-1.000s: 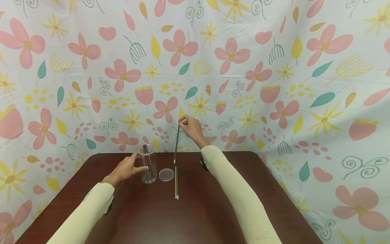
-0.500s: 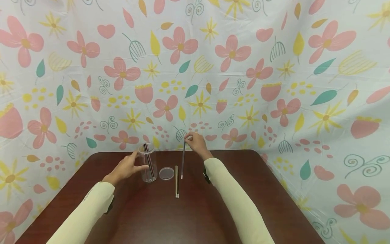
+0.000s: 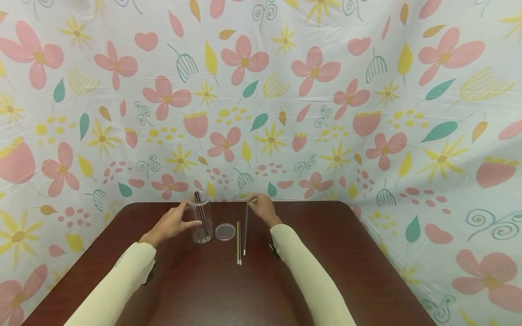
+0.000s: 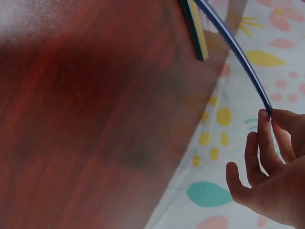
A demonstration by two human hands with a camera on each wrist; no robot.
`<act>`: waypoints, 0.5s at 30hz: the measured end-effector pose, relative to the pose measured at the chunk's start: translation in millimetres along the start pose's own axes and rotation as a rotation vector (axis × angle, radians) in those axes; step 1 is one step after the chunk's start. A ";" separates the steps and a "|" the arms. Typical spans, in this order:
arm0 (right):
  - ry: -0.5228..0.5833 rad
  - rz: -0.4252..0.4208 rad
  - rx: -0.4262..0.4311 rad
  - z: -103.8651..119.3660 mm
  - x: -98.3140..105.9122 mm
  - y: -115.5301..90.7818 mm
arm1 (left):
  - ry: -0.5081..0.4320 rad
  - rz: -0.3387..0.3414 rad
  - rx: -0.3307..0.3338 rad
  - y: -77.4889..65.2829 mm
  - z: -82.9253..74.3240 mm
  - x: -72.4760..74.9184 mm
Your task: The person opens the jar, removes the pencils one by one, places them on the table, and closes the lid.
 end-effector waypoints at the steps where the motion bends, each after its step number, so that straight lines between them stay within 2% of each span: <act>1: -0.006 -0.001 -0.005 -0.2 -2.8 -1.4 | -0.003 0.000 -0.005 0.0 -0.5 -0.1; 9: -0.035 0.025 -0.086 -2.2 -26.1 -12.4 | -0.009 -0.003 -0.015 1.6 2.0 -1.6; 15: -0.069 0.048 -0.139 -2.5 -41.6 -14.8 | -0.010 -0.004 0.005 1.6 2.0 -1.2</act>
Point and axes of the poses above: each hand's wrist, its own y-axis towards the middle knuckle, its own x-axis out of the back of the hand, z = x × y, the point moved 3 cm from there along y, towards the middle knuckle, and after that the axes turned 14 degrees about -y, right-handed, at the moved point
